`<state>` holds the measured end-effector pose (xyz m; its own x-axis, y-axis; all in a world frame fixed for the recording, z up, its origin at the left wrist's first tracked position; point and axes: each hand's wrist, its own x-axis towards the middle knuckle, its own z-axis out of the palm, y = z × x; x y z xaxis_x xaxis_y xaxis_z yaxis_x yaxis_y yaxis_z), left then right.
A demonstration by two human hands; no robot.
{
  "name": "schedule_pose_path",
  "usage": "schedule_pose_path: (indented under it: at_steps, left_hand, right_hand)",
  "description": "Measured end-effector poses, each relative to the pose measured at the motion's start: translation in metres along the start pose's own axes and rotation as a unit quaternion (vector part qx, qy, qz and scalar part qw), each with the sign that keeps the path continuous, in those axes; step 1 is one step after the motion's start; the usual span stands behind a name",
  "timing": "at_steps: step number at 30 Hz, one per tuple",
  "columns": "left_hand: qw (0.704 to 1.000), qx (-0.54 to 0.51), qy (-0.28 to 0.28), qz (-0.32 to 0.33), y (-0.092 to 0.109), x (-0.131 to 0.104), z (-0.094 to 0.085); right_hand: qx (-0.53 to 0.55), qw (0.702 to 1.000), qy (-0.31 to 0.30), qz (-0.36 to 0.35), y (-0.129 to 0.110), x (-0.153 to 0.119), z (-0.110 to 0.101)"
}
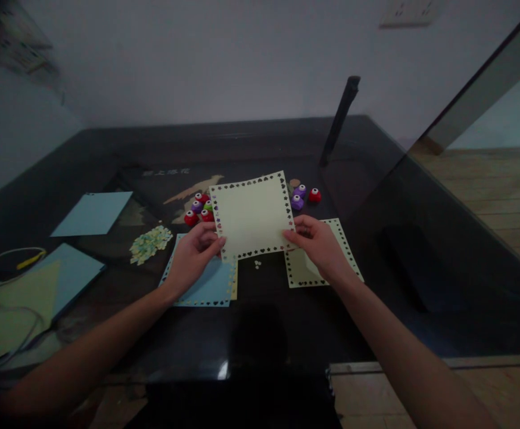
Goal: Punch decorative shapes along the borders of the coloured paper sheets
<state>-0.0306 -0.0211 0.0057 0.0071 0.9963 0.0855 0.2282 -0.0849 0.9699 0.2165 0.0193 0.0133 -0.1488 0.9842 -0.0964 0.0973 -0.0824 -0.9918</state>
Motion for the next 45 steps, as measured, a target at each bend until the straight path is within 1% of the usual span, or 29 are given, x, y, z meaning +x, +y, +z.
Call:
schedule_pose_path:
  at_steps: [4, 7, 10, 12, 14, 16, 19, 21, 23, 26, 29, 33, 40, 45]
  left_hand:
    - [0.998, 0.057, 0.000, 0.023, 0.004, 0.000, 0.000]
    - [0.997, 0.066, 0.011, 0.043, 0.009, -0.002, 0.003]
    - [0.997, 0.045, 0.018, 0.058, 0.021, -0.004, 0.009]
    - [0.996, 0.045, 0.007, 0.074, 0.031, -0.003, 0.016]
    - [0.992, 0.076, -0.025, 0.100, 0.040, 0.002, 0.026]
    - [0.981, 0.130, -0.076, 0.126, 0.045, 0.009, 0.039]
    - [0.958, 0.197, -0.148, 0.144, 0.045, 0.019, 0.061]
    - [0.948, 0.222, -0.180, 0.136, 0.041, 0.022, 0.076]
    - [0.942, 0.236, -0.205, 0.119, 0.037, 0.023, 0.088]
    - [0.932, 0.263, -0.233, 0.090, 0.030, 0.019, 0.100]
    - [0.923, 0.290, -0.245, 0.067, 0.025, 0.015, 0.104]
    - [0.907, 0.329, -0.260, 0.048, 0.024, 0.011, 0.104]
    - [0.878, 0.383, -0.282, 0.060, 0.026, 0.006, 0.104]
    - [0.872, 0.392, -0.287, 0.057, 0.024, 0.008, 0.105]
  right_hand:
    - [-0.009, 0.999, 0.026, -0.027, -0.010, -0.003, -0.002]
    - [-0.020, 0.998, 0.043, -0.041, -0.016, -0.011, -0.007]
    - [-0.039, 0.996, 0.064, -0.045, -0.016, -0.024, -0.015]
    - [-0.043, 0.994, 0.088, -0.045, -0.013, -0.034, -0.023]
    - [-0.049, 0.990, 0.127, -0.043, -0.009, -0.043, -0.033]
    - [-0.065, 0.983, 0.167, -0.038, -0.005, -0.050, -0.045]
    - [-0.101, 0.972, 0.210, -0.028, 0.000, -0.059, -0.063]
    - [-0.137, 0.966, 0.217, -0.023, 0.004, -0.062, -0.074]
    - [-0.170, 0.963, 0.209, -0.017, 0.009, -0.065, -0.083]
    - [-0.188, 0.961, 0.205, -0.004, 0.019, -0.068, -0.089]
    - [-0.199, 0.959, 0.203, 0.010, 0.028, -0.070, -0.090]
    - [-0.239, 0.954, 0.182, 0.016, 0.034, -0.071, -0.088]
    - [-0.288, 0.937, 0.196, 0.021, 0.036, -0.069, -0.085]
    - [-0.298, 0.932, 0.202, 0.025, 0.039, -0.068, -0.085]
